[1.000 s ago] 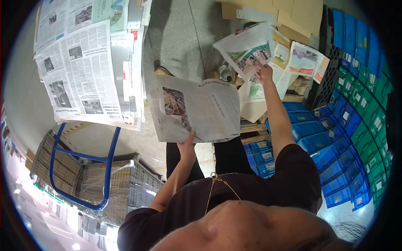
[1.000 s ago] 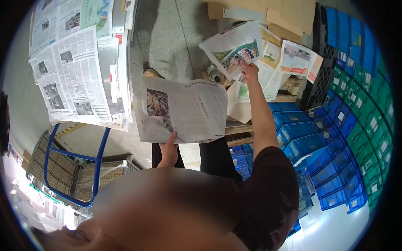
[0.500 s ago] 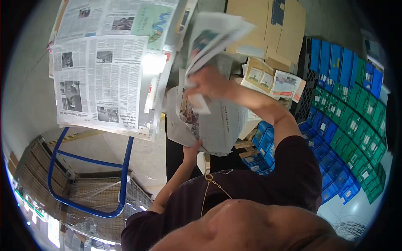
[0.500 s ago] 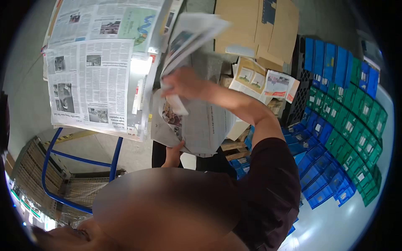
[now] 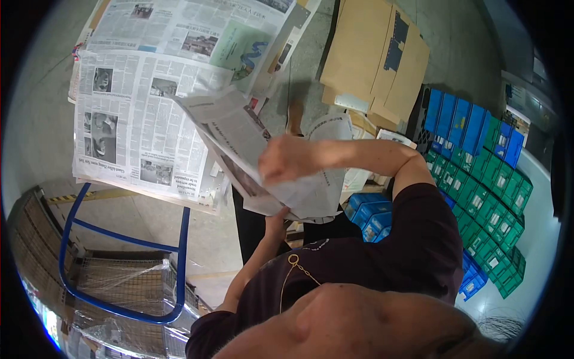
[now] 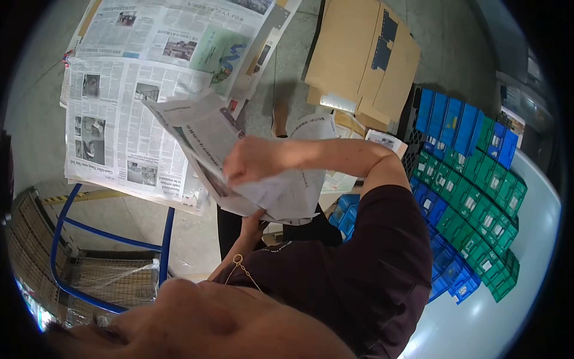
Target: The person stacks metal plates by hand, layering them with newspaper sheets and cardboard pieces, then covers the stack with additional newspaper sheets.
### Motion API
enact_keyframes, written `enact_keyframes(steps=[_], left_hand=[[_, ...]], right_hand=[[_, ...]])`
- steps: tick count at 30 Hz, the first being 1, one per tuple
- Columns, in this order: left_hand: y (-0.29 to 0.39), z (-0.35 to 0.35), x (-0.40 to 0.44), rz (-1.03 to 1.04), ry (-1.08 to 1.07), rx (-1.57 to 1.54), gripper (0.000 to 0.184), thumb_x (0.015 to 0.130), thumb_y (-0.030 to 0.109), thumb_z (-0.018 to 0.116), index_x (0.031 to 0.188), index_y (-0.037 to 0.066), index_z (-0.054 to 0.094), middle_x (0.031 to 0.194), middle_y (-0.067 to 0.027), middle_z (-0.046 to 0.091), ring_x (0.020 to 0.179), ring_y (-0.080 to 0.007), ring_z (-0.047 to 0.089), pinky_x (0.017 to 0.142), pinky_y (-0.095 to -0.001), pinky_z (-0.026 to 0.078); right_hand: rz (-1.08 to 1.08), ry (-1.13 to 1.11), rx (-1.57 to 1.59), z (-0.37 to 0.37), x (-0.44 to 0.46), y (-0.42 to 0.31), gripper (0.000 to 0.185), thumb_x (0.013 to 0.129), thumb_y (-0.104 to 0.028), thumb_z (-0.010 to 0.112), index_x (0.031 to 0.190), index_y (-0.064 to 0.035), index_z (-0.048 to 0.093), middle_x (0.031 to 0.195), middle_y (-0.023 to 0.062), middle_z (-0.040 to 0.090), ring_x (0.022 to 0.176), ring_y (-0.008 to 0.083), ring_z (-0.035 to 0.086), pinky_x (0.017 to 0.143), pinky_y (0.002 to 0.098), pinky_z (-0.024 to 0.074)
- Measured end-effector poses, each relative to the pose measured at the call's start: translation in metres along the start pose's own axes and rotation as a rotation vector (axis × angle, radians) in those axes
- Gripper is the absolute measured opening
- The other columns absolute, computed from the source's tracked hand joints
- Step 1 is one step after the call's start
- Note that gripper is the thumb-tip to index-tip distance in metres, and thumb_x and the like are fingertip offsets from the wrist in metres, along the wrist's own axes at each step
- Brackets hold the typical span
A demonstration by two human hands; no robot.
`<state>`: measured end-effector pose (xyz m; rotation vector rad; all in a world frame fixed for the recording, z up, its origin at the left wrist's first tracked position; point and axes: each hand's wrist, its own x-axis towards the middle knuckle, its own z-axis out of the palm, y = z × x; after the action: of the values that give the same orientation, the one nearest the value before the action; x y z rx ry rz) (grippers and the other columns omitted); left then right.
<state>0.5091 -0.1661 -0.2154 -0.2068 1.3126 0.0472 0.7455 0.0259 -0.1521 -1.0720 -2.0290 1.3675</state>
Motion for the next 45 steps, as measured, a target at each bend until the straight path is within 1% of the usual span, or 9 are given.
enact_keyframes(steps=[6,14,17,21,30,38,42,44,45], left_hand=[[-0.008,0.055,0.027,0.104,-0.071,-0.122,0.047,0.083,0.003,0.06,0.125,0.003,0.04,0.117,-0.0117,0.05,0.105,-0.0286,0.053,0.091,-0.0448,0.047],[-0.022,0.215,0.053,-0.015,0.071,-0.19,0.052,0.083,0.005,0.062,0.129,0.01,0.037,0.12,-0.0095,0.049,0.11,-0.0285,0.049,0.087,-0.0466,0.045],[-0.021,0.259,0.067,-0.008,0.146,-0.184,0.053,0.08,0.003,0.064,0.126,0.006,0.038,0.119,-0.0109,0.048,0.11,-0.0278,0.049,0.088,-0.0458,0.044],[-0.023,0.282,0.08,0.133,0.104,-0.24,0.056,0.079,0.002,0.065,0.127,0.002,0.036,0.12,-0.0118,0.048,0.111,-0.0276,0.049,0.09,-0.0413,0.044],[-0.024,0.297,0.077,0.133,0.231,-0.264,0.055,0.079,0.001,0.065,0.126,0.002,0.037,0.119,-0.0125,0.049,0.107,-0.028,0.052,0.088,-0.0395,0.046],[-0.037,0.289,0.076,0.088,0.264,-0.294,0.057,0.079,-0.003,0.062,0.127,0.008,0.034,0.119,-0.0115,0.047,0.107,-0.0284,0.051,0.086,-0.0457,0.048],[-0.061,0.269,0.084,0.173,0.195,-0.305,0.052,0.079,-0.003,0.062,0.125,0.006,0.038,0.115,-0.0114,0.051,0.105,-0.0278,0.053,0.085,-0.0456,0.048],[-0.055,0.266,0.081,0.147,0.197,-0.279,0.05,0.08,-0.002,0.062,0.124,0.005,0.04,0.114,-0.0113,0.052,0.105,-0.0276,0.053,0.084,-0.0459,0.048],[-0.053,0.265,0.083,0.118,0.183,-0.287,0.05,0.08,-0.002,0.062,0.124,0.005,0.04,0.114,-0.0113,0.052,0.105,-0.0277,0.053,0.084,-0.0461,0.048]], right_hand=[[0.491,0.274,-0.329,-0.139,-0.045,0.181,0.012,0.075,-0.022,0.064,0.076,-0.0104,0.059,0.077,0.0097,0.058,0.072,0.0313,0.058,0.061,0.0408,0.0455],[0.16,0.77,-0.57,-0.255,-0.068,0.308,0.017,0.078,-0.022,0.064,0.089,-0.0087,0.062,0.084,0.0084,0.062,0.075,0.032,0.059,0.063,0.0398,0.0474],[0.341,0.884,-0.444,-0.274,-0.067,0.346,0.024,0.078,-0.021,0.064,0.099,-0.0094,0.061,0.099,0.0095,0.062,0.089,0.0316,0.059,0.072,0.0398,0.0476],[0.608,1.048,-0.371,-0.274,-0.074,0.418,0.017,0.082,-0.02,0.063,0.09,-0.0048,0.064,0.069,0.0103,0.063,0.065,0.0238,0.064,0.059,0.0324,0.0472],[1.068,1.264,0.081,-0.27,-0.062,0.507,0.036,0.084,-0.029,0.057,0.1,0.0036,0.06,0.105,0.0231,0.061,0.094,0.0367,0.059,0.081,0.038,0.0448],[1.024,1.301,0.027,-0.294,-0.072,0.514,0.049,0.086,-0.028,0.056,0.123,0.0028,0.043,0.123,0.0244,0.049,0.112,0.0367,0.048,0.093,0.0396,0.0382],[0.827,1.286,-0.542,-0.305,-0.085,0.472,0.059,0.086,-0.027,0.055,0.134,0.0024,0.035,0.132,0.0251,0.043,0.121,0.0367,0.043,0.1,0.0404,0.0349],[0.712,0.683,-0.706,-0.289,-0.078,0.381,0.071,0.087,-0.029,0.054,0.142,-0.0003,0.019,0.147,0.021,0.021,0.136,0.0382,0.017,0.109,0.0426,0.0231],[0.278,0.803,-0.891,-0.264,-0.067,0.371,0.039,0.077,-0.021,0.065,0.113,-0.0092,0.055,0.115,0.0125,0.057,0.106,0.0326,0.054,0.085,0.0427,0.0432]])
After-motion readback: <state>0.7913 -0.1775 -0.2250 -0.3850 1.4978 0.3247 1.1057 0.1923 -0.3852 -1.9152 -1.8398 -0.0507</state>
